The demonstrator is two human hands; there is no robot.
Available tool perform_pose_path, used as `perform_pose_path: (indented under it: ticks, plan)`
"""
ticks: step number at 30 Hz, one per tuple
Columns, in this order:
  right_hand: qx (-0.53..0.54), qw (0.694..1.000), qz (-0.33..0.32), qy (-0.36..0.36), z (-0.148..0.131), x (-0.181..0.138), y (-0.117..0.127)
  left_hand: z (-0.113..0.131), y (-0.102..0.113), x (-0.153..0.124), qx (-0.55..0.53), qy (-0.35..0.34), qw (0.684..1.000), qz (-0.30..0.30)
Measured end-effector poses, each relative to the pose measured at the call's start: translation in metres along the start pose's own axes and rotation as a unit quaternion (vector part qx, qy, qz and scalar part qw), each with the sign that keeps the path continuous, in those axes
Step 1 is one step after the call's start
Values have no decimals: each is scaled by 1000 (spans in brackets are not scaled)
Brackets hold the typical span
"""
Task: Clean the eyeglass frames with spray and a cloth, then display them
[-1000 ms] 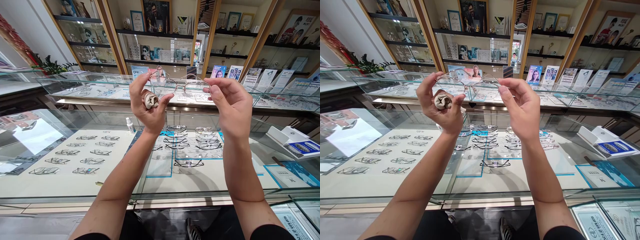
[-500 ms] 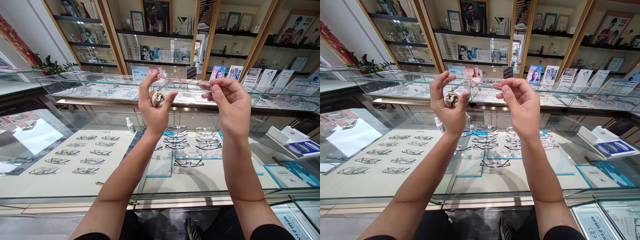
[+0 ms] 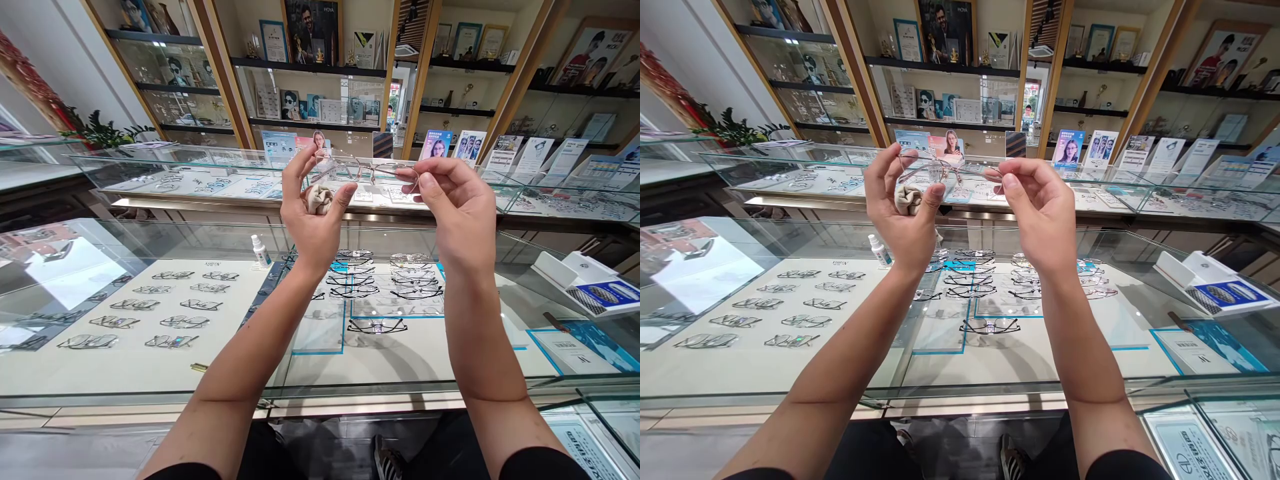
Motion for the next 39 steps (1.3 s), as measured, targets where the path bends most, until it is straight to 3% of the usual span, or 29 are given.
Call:
perform_pose_path:
  ticks: [4,10,17,21,26,30,35,39]
  plan:
    - [-38,999,-1,14,-4,0,1,-1,3,1,7,-21,1000,-4]
    - [-121,991,-31,46,-13,-1,-5,4,5,3,66,-68,993,-77]
    - [-146,987,-59,14,-7,3,-3,11,4,3,45,-111,986,-113]
    - [-101,992,-78,-19,-1,5,1,23,7,5,18,-52,987,-150]
    - [-8,989,-100,-110,12,4,3,31,11,8,-23,34,980,-197]
    - [28,983,-107,-146,16,3,3,29,11,8,-46,54,978,-198]
    - [23,986,-97,-135,16,3,3,29,5,8,-61,22,978,-197]
    - [-5,995,-38,-95,18,4,4,30,6,9,-46,27,990,-128]
Point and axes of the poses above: each hand's wrist, its own x-axis towards the middle knuckle, its own y-axis out of the back of the hand, z = x × y, the point moved 3 cm from there along x, towards the middle knuckle, and after that the axes turned 13 degrees about x, right-handed, at the moved point
